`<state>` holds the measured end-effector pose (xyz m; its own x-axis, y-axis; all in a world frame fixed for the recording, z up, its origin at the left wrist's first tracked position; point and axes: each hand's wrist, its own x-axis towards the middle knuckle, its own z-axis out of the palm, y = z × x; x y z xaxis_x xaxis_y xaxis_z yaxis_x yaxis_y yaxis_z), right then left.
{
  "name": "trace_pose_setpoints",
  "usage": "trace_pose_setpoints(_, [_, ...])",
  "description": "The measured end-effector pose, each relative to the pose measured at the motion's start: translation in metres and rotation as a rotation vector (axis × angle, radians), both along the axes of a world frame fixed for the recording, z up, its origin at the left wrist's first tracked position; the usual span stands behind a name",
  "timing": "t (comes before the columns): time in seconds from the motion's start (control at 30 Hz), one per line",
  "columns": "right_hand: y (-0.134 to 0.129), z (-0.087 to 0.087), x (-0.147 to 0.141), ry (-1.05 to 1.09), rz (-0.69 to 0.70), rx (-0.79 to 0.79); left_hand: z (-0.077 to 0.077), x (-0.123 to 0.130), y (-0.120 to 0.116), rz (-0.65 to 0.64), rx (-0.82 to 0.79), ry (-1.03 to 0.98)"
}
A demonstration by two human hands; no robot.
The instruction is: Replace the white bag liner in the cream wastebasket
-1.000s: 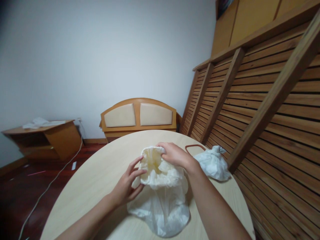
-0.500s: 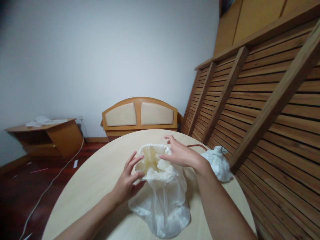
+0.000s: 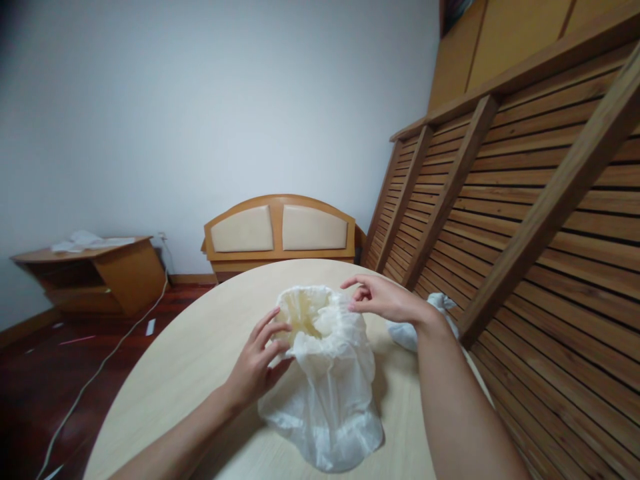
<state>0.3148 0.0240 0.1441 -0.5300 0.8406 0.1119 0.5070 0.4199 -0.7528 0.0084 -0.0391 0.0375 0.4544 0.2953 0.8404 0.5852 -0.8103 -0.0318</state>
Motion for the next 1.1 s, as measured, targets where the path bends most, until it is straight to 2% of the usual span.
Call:
trace_pose_setpoints(0.13, [0.003, -0.004, 0.005, -0.046, -0.102, 0.059, -0.001, 0.002, -0.001, -0.004, 0.010, 0.021])
trace_pose_setpoints(0.23, [-0.003, -0.001, -0.005, -0.060, -0.156, 0.181, -0.002, 0.003, -0.002, 0.000, 0.015, 0.031])
trace_pose_setpoints(0.33, [-0.013, 0.003, -0.019, -0.099, -0.209, 0.223, -0.003, 0.004, -0.003, 0.017, 0.025, 0.036])
trace_pose_setpoints(0.43, [-0.019, 0.005, -0.026, -0.130, -0.115, 0.164, -0.002, 0.003, -0.004, 0.040, 0.051, 0.031])
trace_pose_setpoints(0.53, [-0.018, 0.004, -0.022, -0.126, 0.001, 0.078, -0.001, 0.004, -0.005, 0.058, 0.072, 0.034])
trace_pose_setpoints(0.6, [-0.015, 0.001, -0.016, -0.148, -0.024, 0.069, 0.000, 0.005, -0.005, 0.065, 0.075, 0.043])
trace_pose_setpoints(0.7, [-0.012, -0.003, -0.010, -0.193, -0.146, 0.116, 0.000, 0.006, -0.006, 0.069, 0.082, 0.046])
trace_pose_setpoints(0.8, [-0.015, 0.001, -0.017, -0.146, -0.196, 0.180, -0.001, 0.007, -0.007, 0.059, 0.093, 0.059])
trace_pose_setpoints(0.93, [-0.019, 0.006, -0.039, -0.114, -0.128, 0.212, -0.002, 0.008, -0.008, 0.034, 0.106, 0.090])
trace_pose_setpoints(1.1, [-0.010, -0.005, -0.053, -0.115, -0.050, 0.184, -0.004, 0.009, -0.009, 0.024, 0.097, 0.093])
